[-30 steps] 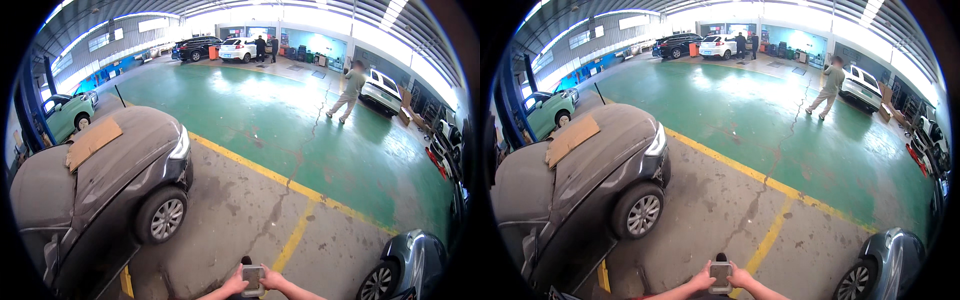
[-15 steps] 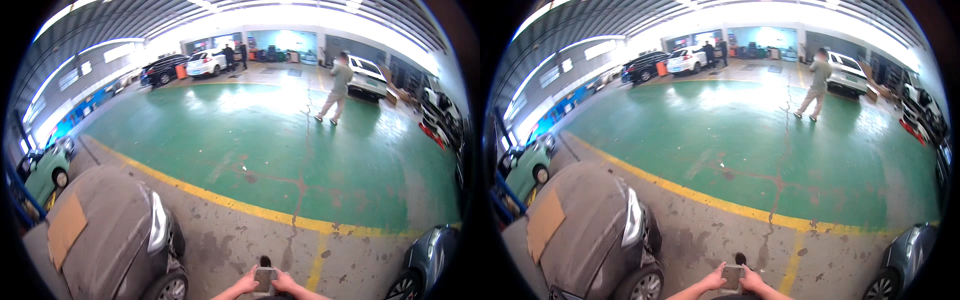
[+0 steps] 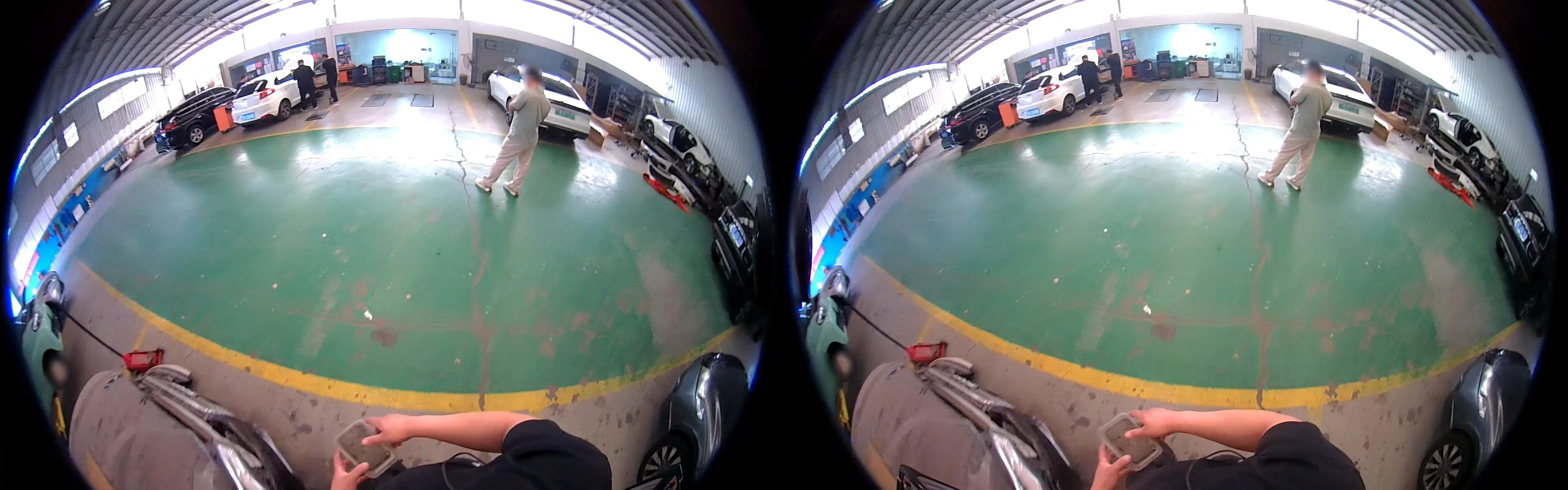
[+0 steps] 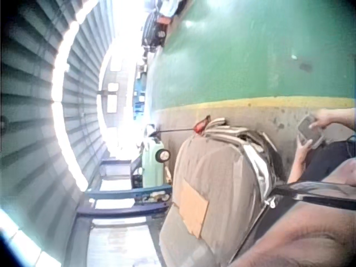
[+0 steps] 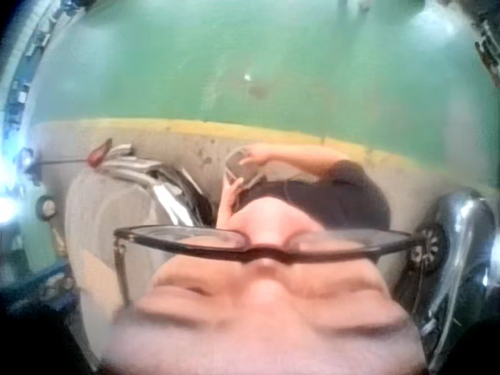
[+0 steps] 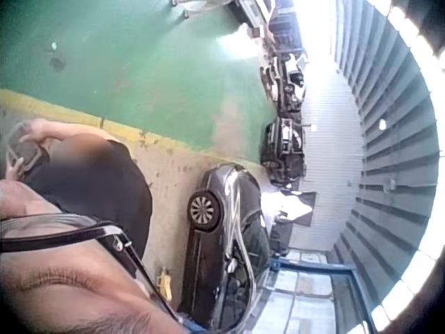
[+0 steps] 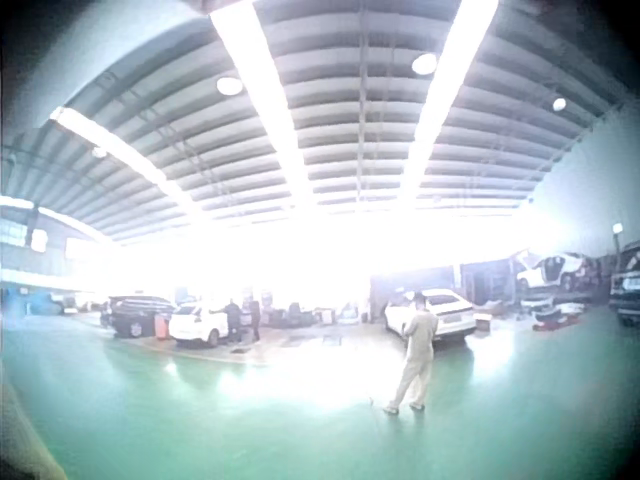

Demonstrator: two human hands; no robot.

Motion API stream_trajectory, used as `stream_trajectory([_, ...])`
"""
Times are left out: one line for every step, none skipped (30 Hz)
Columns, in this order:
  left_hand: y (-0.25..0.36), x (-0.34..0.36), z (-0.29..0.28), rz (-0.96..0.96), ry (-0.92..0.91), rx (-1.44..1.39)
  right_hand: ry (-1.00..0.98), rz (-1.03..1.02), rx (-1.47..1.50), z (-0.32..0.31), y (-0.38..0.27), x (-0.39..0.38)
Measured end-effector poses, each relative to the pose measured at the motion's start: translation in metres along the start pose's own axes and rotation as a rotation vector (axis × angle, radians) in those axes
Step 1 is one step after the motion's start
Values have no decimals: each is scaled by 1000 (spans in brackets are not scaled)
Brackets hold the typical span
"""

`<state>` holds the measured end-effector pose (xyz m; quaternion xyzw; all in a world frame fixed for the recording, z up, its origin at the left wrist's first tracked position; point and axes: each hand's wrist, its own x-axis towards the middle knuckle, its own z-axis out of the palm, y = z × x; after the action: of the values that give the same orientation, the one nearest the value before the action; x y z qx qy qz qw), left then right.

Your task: The person walks through a garage and enters a white sedan. They remove the center console panel and the car radio unit, then use a screwdriver to unscrew and remove the dashboard trim and ignition switch assembly.

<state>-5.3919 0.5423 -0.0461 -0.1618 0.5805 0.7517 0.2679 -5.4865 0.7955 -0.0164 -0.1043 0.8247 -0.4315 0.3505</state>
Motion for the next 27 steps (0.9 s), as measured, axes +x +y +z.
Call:
stream_trajectory([15, 40, 5, -49, -22, -19, 37, 21, 73, -26, 12, 19])
stream_trajectory([30, 70, -3, -95, -15, -38, 58, 20, 141, -48, 17, 42])
stream_trajectory([43, 99, -12, -137, -3, -56, 108, 65, 219, -68, 46, 77])
stream_trajectory([48, 137, -32, -105, -24, -73, 151, 90, 287, -88, 63, 116])
stream_trajectory([46, 189, -52, -109, -70, -59, 287, 196, 373, -98, 92, 134])
stream_trajectory([59, 233, -62, -60, -100, -73, 352, 258, 215, -114, 146, 170])
stream_trajectory([79, 272, -50, -96, -173, 8, 358, 452, -91, -104, 242, 168])
stream_trajectory([105, 292, -57, -100, -182, 20, 178, 572, -440, -112, 308, 181])
stream_trajectory([132, 329, -52, -132, -243, 60, 22, 708, -540, -105, 367, 151])
stream_trajectory([156, 370, -46, -188, -322, 110, 123, 1098, 152, -91, 408, 99])
stream_trajectory([197, 389, -89, -160, -177, 203, 29, 967, -73, -131, 376, 158])
stream_trajectory([226, 424, -107, -222, -186, 331, 42, 1039, 81, -110, 332, 136])
stream_trajectory([255, 435, -129, -179, -163, 329, -124, 1031, -2, -155, 345, 157])
stream_trajectory([281, 463, -135, -156, -201, 347, -262, 1069, -38, -178, 383, 156])
stream_trajectory([334, 500, -96, -259, -311, 415, -19, 1087, 224, -112, 375, 94])
stream_trajectory([398, 504, -83, -295, -274, 411, 173, 1011, 328, -110, 363, 97])
stream_trajectory([437, 517, -89, -291, -255, 374, 313, 853, 510, -125, 364, 105])
stream_trajectory([466, 541, -99, -294, -234, 345, 420, 688, 708, -136, 367, 107])
stream_trajectory([488, 573, -107, -249, -233, 317, 348, 730, 662, -157, 356, 142])
stream_trajectory([513, 608, -115, -213, -242, 294, 230, 813, 559, -186, 346, 179])
stream_trajectory([535, 643, -120, -178, -251, 269, 149, 823, 456, -222, 338, 210])
stream_trajectory([549, 681, -126, -130, -247, 210, 86, 729, 348, -266, 329, 261])
stream_trajectory([553, 721, -145, -65, -225, 133, 40, 568, 177, -331, 318, 329])
stream_trajectory([566, 756, -164, -61, -222, 100, 77, 401, 24, -377, 292, 387])
stream_trajectory([575, 785, -161, -76, -122, 220, 384, 247, -47, -407, 244, 421])
stream_trajectory([583, 817, -137, -87, -158, 158, 294, 558, -68, -450, 255, 481])
stream_trajectory([612, 836, -117, 5, -170, 102, 210, 774, -128, -522, 263, 576])
